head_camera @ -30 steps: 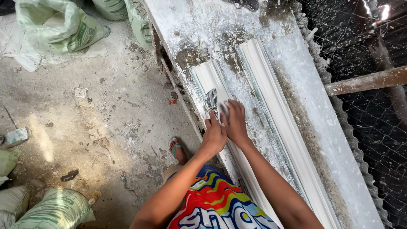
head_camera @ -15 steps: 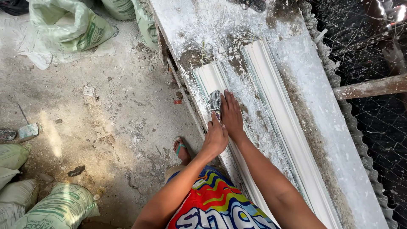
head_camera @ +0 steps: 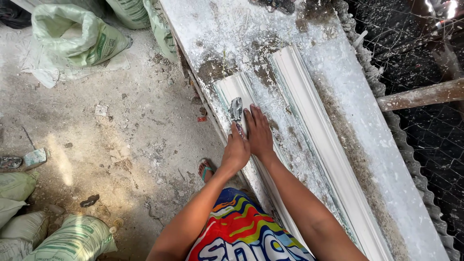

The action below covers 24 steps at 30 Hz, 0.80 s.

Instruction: Trimming and cleaning excess plaster from decorative moldings using a putty knife.

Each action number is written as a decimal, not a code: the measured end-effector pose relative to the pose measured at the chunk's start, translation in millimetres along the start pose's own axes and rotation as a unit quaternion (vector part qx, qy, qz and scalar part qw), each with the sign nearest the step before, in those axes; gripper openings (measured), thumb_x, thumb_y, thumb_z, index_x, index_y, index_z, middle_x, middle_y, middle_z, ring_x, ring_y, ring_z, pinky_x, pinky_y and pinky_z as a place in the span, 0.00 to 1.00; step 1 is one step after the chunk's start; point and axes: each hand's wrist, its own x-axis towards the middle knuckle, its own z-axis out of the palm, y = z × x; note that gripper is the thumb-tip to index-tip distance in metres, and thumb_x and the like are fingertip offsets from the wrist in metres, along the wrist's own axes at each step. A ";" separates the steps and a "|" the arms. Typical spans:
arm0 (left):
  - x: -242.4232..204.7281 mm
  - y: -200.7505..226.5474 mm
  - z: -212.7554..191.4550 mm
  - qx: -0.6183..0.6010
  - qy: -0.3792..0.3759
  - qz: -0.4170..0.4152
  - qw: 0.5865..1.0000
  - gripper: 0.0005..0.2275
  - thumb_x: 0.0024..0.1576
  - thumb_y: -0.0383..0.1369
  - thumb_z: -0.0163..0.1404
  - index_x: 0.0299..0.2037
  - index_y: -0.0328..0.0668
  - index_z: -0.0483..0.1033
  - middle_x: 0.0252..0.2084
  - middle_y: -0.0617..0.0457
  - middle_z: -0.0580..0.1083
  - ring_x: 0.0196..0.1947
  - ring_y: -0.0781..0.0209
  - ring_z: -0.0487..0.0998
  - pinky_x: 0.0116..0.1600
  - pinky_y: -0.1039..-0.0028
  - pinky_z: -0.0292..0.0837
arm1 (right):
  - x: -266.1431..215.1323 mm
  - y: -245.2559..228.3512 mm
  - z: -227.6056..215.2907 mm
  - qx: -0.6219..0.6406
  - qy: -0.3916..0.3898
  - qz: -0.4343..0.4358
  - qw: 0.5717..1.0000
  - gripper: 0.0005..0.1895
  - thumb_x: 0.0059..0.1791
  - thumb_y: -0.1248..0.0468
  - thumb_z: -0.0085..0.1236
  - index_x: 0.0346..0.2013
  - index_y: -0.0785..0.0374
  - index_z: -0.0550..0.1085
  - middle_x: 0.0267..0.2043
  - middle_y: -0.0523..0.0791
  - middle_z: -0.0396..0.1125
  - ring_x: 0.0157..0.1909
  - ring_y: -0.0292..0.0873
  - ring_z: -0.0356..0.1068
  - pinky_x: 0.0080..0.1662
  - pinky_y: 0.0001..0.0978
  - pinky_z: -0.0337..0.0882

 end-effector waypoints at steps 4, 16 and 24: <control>-4.2 -17.0 15.0 0.030 -0.036 0.010 0.999 0.33 0.64 0.32 0.39 0.74 0.24 0.32 0.69 0.19 0.54 0.67 0.26 0.62 0.68 0.52 0.60 | 1.1 1.0 -1.4 -0.014 -0.022 0.010 1.000 0.42 0.48 0.57 0.57 0.74 0.62 0.52 0.79 0.51 0.42 0.80 0.53 0.39 0.75 0.48 0.41; 6.1 -18.1 12.7 0.005 0.035 0.022 0.999 0.29 0.69 0.42 0.33 0.73 0.25 0.42 0.67 0.21 0.60 0.66 0.28 0.65 0.69 0.55 0.61 | -1.2 -1.6 -3.6 0.004 0.030 -0.003 1.000 0.35 0.54 0.51 0.51 0.72 0.63 0.58 0.77 0.54 0.48 0.78 0.56 0.45 0.74 0.50 0.44; 28.4 -5.4 -15.7 -0.003 0.044 0.038 0.998 0.32 0.64 0.35 0.40 0.73 0.24 0.40 0.61 0.21 0.67 0.61 0.30 0.72 0.66 0.55 0.65 | -2.7 -9.2 -11.1 0.022 0.049 -0.008 0.999 0.35 0.53 0.52 0.52 0.71 0.63 0.59 0.77 0.54 0.49 0.79 0.56 0.45 0.74 0.50 0.45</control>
